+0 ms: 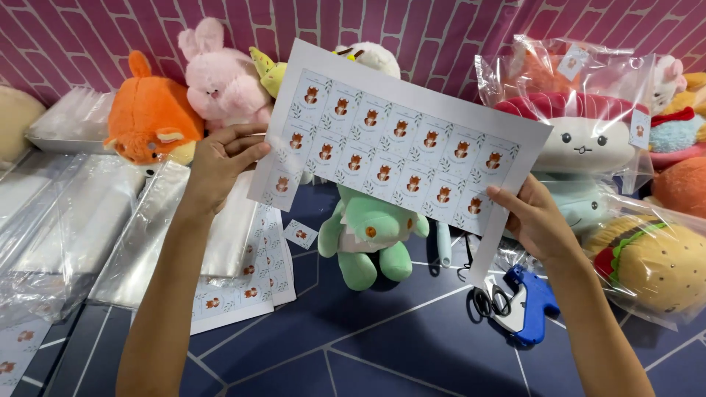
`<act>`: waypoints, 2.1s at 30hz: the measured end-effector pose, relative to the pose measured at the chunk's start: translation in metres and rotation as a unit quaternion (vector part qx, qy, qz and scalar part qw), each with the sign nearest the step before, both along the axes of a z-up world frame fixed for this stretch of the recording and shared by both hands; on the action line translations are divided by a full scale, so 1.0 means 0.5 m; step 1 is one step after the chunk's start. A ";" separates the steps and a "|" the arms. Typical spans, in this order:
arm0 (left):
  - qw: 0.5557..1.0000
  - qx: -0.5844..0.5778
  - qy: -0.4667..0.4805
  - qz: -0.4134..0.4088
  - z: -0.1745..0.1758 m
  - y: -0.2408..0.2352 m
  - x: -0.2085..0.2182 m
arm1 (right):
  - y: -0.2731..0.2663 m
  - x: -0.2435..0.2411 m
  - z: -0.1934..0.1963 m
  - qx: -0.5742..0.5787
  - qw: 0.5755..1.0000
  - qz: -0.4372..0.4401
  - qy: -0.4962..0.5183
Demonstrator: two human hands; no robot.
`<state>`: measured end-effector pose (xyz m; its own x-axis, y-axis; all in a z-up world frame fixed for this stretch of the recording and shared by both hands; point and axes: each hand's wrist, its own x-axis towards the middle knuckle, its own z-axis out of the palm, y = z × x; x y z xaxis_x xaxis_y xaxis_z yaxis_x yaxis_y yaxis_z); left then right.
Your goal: Cutting a sticker from a sheet, applying it to a plush dinosaur with a glue gun, and placing the toy into a plastic bag.
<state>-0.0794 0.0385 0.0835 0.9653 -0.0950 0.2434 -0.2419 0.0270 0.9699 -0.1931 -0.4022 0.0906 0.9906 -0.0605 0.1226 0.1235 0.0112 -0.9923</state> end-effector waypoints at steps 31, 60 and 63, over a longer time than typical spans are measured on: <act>0.655 0.701 -0.197 0.200 -0.362 0.145 -0.181 | 0.295 -0.215 -0.183 -0.341 0.923 -0.094 -0.152; 0.850 0.491 0.161 0.108 -0.130 0.191 -0.154 | 0.569 -0.161 -0.241 0.081 0.981 0.070 0.159; 0.842 0.494 0.186 0.110 -0.104 0.174 -0.161 | 0.600 -0.155 -0.263 0.165 0.951 0.064 0.254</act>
